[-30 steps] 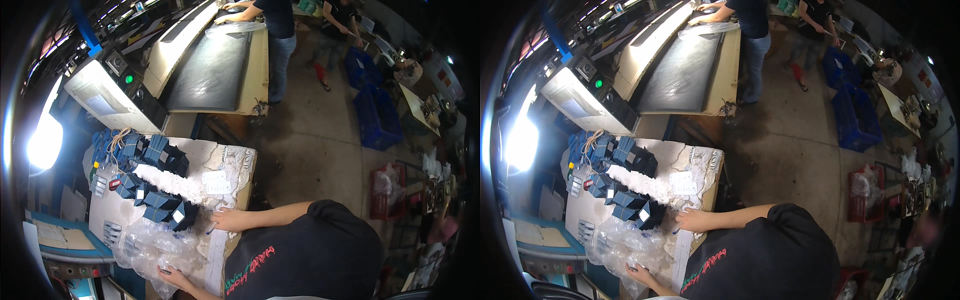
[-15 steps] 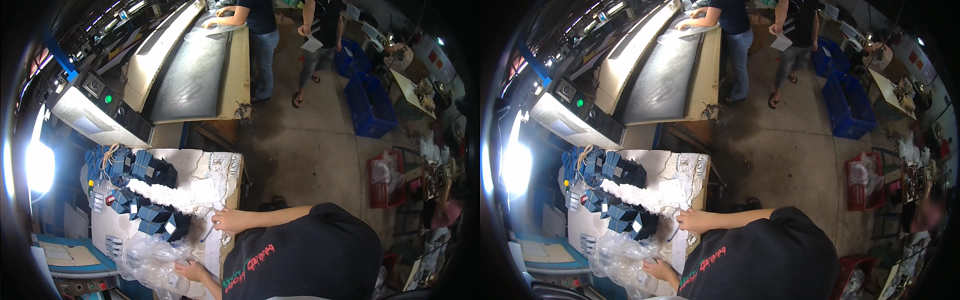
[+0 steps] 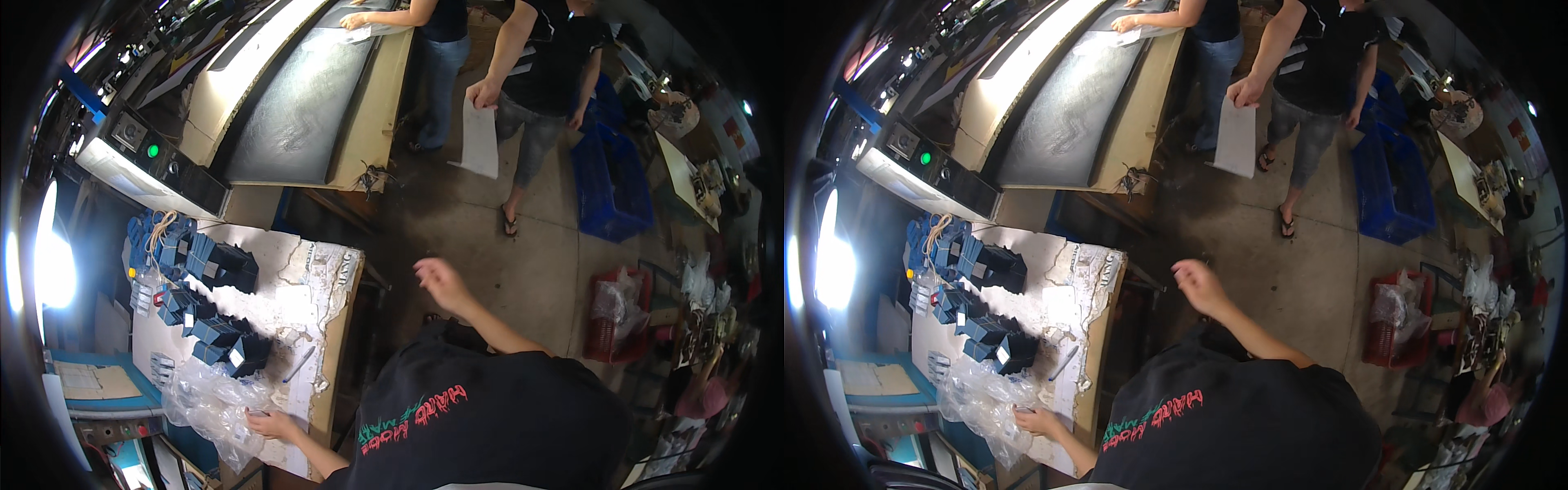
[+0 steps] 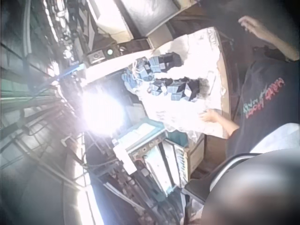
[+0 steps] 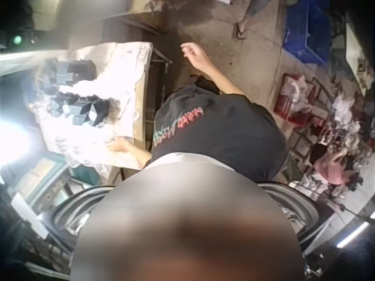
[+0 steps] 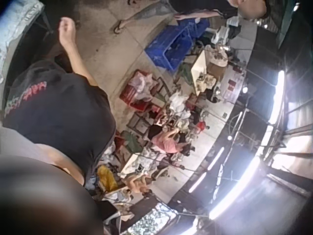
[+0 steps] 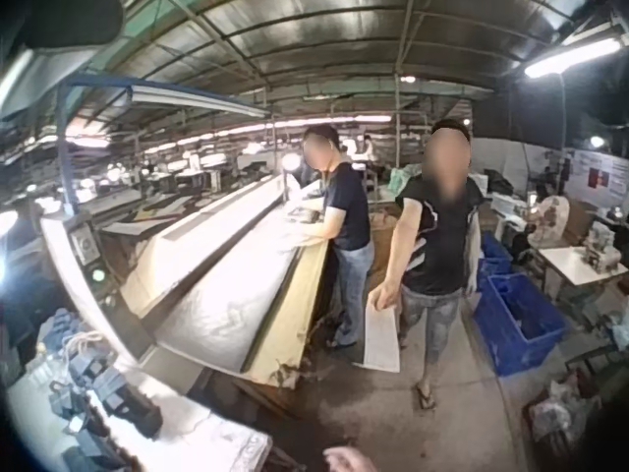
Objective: The person writes on a small white card with a pen, then picks up several dark blue rectangular items and places them into a clear plastic bag. The person ties the bag and walks across the factory floor to another workstation, placing the bag on a table.
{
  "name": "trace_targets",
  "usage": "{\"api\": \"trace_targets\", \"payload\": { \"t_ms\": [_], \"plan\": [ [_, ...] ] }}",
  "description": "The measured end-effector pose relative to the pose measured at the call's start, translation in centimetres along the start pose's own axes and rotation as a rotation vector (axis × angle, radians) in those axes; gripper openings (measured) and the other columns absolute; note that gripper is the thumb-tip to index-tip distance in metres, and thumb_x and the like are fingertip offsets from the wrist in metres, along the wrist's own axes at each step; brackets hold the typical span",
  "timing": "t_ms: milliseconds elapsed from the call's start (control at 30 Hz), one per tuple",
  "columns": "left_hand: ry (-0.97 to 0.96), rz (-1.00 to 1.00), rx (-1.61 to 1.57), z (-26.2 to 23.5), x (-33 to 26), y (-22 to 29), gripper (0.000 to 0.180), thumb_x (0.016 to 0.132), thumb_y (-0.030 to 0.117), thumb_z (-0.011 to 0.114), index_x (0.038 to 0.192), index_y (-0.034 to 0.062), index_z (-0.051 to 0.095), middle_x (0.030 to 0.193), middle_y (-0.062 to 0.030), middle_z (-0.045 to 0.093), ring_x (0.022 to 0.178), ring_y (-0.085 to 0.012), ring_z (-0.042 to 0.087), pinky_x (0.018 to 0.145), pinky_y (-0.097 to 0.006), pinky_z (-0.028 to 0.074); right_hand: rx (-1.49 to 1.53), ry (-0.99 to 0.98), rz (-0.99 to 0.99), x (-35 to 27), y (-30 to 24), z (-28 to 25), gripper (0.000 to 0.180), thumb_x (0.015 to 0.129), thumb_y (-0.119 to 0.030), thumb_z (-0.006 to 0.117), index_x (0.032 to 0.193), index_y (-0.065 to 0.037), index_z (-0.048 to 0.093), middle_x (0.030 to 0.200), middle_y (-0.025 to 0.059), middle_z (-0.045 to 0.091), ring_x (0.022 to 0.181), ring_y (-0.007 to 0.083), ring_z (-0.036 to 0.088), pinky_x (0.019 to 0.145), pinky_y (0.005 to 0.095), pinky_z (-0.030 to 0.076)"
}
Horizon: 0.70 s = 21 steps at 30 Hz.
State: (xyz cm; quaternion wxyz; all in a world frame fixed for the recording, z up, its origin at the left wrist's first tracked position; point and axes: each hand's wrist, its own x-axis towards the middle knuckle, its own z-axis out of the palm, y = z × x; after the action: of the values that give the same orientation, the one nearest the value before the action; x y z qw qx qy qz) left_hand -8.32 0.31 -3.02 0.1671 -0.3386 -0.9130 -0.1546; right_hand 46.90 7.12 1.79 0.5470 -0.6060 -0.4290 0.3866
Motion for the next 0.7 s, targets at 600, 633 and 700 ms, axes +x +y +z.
{"api": "trace_targets", "payload": {
  "t_ms": [600, 633, 700],
  "plan": [
    [-0.135, -0.126, 0.092, -1.8, -8.2, 3.8, 0.059, 0.085, 0.019, 0.069, 0.142, 0.0199, 0.058, 0.137, -0.0089, 0.059, 0.131, -0.0337, 0.056, 0.107, -0.056, 0.043, 0.597, -0.187, 0.241, 0.0, -7.4, -1.2, 0.036, 0.108, -0.028, 0.067, 0.128, 0.002, 0.067, 0.118, 0.0043, 0.071, 0.107, 0.0095, 0.063, 0.095, 0.0272, 0.050],
    [-0.138, -0.131, 0.088, -1.9, -8.2, 3.9, 0.058, 0.085, 0.019, 0.069, 0.142, 0.0197, 0.058, 0.137, -0.0092, 0.060, 0.131, -0.0339, 0.056, 0.107, -0.056, 0.043, 0.576, -0.231, 0.223, -0.3, -7.9, -0.3, 0.036, 0.108, -0.027, 0.066, 0.128, 0.002, 0.067, 0.118, 0.0045, 0.070, 0.108, 0.0095, 0.063, 0.095, 0.0273, 0.050],
    [-0.131, -0.138, 0.069, -2.1, -8.2, 4.2, 0.058, 0.085, 0.019, 0.069, 0.142, 0.0192, 0.058, 0.136, -0.0096, 0.060, 0.131, -0.0342, 0.056, 0.108, -0.055, 0.042, 0.608, -0.298, 0.213, -0.8, -8.6, 1.6, 0.034, 0.110, -0.024, 0.063, 0.130, 0.004, 0.066, 0.123, 0.0058, 0.069, 0.113, 0.0102, 0.061, 0.099, 0.0278, 0.049]
  ]
}}
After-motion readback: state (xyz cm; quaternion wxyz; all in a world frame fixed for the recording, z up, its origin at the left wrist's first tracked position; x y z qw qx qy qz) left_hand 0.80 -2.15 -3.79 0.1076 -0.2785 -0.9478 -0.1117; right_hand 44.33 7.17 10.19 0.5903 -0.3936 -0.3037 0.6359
